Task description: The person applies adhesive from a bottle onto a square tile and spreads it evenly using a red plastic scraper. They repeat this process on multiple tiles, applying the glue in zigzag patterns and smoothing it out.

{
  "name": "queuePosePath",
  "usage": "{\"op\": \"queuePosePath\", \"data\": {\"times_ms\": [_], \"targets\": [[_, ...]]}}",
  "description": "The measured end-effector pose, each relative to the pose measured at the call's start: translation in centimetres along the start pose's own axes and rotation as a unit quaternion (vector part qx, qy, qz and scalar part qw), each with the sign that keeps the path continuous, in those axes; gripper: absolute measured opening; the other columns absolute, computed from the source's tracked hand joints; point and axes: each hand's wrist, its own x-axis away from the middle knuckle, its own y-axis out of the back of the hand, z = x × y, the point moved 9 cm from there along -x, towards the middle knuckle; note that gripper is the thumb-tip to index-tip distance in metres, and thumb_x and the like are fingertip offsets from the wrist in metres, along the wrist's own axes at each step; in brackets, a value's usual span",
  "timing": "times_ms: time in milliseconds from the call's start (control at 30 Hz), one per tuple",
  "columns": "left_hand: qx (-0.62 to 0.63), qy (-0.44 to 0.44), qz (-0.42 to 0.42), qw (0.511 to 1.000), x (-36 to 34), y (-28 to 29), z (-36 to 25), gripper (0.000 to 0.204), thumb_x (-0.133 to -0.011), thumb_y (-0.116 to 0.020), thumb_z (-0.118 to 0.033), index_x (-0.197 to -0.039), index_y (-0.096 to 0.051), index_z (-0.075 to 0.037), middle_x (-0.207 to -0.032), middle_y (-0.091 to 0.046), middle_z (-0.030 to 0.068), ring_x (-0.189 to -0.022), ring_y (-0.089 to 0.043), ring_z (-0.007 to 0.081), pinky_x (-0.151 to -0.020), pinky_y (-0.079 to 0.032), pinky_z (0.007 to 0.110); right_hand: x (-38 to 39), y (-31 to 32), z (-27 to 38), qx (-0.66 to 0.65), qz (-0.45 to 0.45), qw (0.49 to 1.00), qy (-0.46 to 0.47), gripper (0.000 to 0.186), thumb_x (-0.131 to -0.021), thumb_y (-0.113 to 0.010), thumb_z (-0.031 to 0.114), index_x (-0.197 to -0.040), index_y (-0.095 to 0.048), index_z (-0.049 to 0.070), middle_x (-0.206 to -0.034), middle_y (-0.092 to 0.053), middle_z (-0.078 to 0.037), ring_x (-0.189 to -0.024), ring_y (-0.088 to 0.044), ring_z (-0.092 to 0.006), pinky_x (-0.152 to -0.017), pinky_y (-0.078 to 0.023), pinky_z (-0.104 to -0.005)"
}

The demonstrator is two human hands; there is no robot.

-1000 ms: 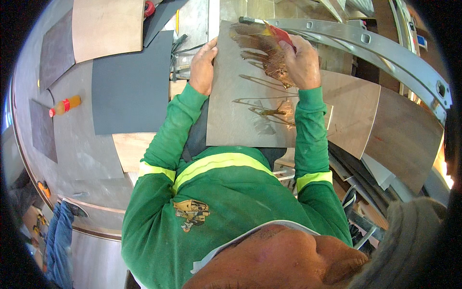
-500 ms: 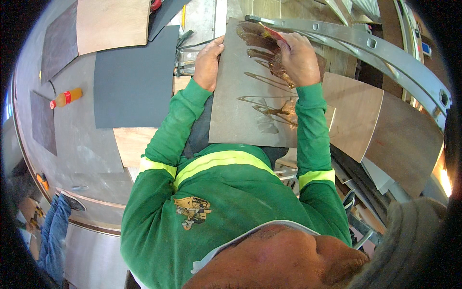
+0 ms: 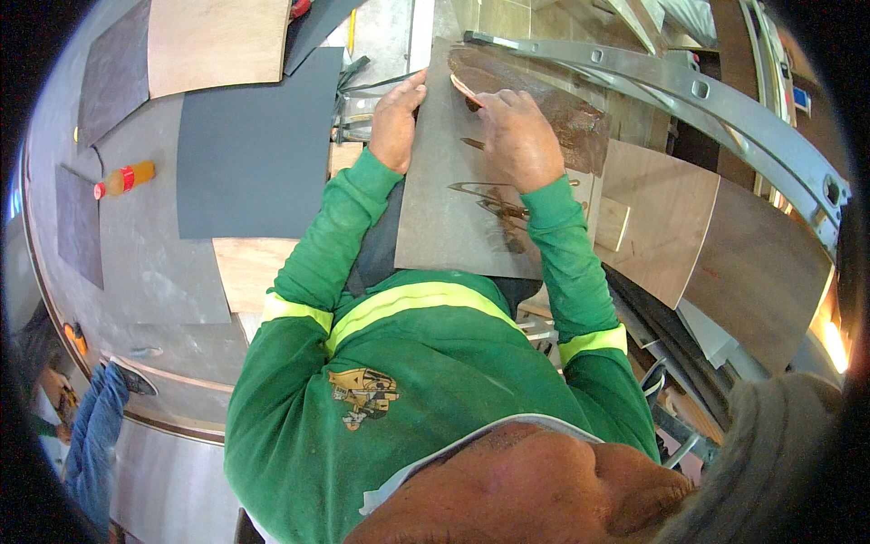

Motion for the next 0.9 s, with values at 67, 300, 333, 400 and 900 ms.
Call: {"op": "queuePosePath", "data": {"times_ms": [67,300,333,400,900], "targets": [[-0.006,-0.002,-0.001,1.0,0.0,0.3,0.0,0.047,-0.107,-0.046,-0.01,-0.15,-0.05,0.006,-0.138,-0.065,0.0136,-0.121,-0.064,0.0181,-0.107,-0.049,0.032,-0.4,1.4,0.0,-0.033,-0.005,0.999,0.007,0.021,-0.094,-0.063,0.006,-0.113,-0.071,0.003,-0.102,-0.071,-0.017,-0.098,-0.064,-0.0393,-0.088,-0.053,-0.0485],[0.002,-0.003,0.002,1.0,-0.3,0.3,0.3,0.046,-0.107,-0.047,-0.01,-0.15,-0.05,0.006,-0.139,-0.065,0.0138,-0.122,-0.063,0.0183,-0.109,-0.047,0.031,-3.5,2.8,-0.9,-0.022,-0.072,0.997,0.02,0.018,-0.096,-0.064,0.01,-0.111,-0.07,0.002,-0.103,-0.07,-0.017,-0.099,-0.062,-0.04,-0.089,-0.051,-0.0489],[0.006,-0.005,0.002,1.0,-0.4,0.3,0.3,0.046,-0.107,-0.048,-0.01,-0.15,-0.05,0.006,-0.139,-0.065,0.0137,-0.122,-0.063,0.0182,-0.108,-0.048,0.031,-4.0,2.6,-0.7,-0.018,-0.076,0.997,0.029,0.018,-0.096,-0.064,0.01,-0.11,-0.07,0.002,-0.103,-0.07,-0.017,-0.099,-0.062,-0.0398,-0.089,-0.051,-0.0488],[0.012,-0.002,0.003,1.0,-0.4,0.4,0.4,0.046,-0.107,-0.048,-0.01,-0.15,-0.051,0.006,-0.138,-0.065,0.0135,-0.121,-0.063,0.0183,-0.107,-0.048,0.031,-4.9,2.0,-0.5,0.001,-0.08,0.996,0.047,0.016,-0.096,-0.064,0.01,-0.109,-0.07,0.003,-0.102,-0.069,-0.017,-0.098,-0.062,-0.0394,-0.089,-0.051,-0.0486],[0.024,0.002,-0.007,1.0,-0.8,0.9,0.9,0.045,-0.105,-0.05,-0.009,-0.148,-0.053,0.007,-0.133,-0.067,0.0131,-0.117,-0.064,0.0178,-0.104,-0.049,0.03,-2.9,0.0,3.2,0.059,-0.031,0.994,0.092,0.014,-0.087,-0.063,0.005,-0.101,-0.064,0.002,-0.099,-0.064,-0.015,-0.098,-0.063,-0.0347,-0.085,-0.054,-0.0467]]}}
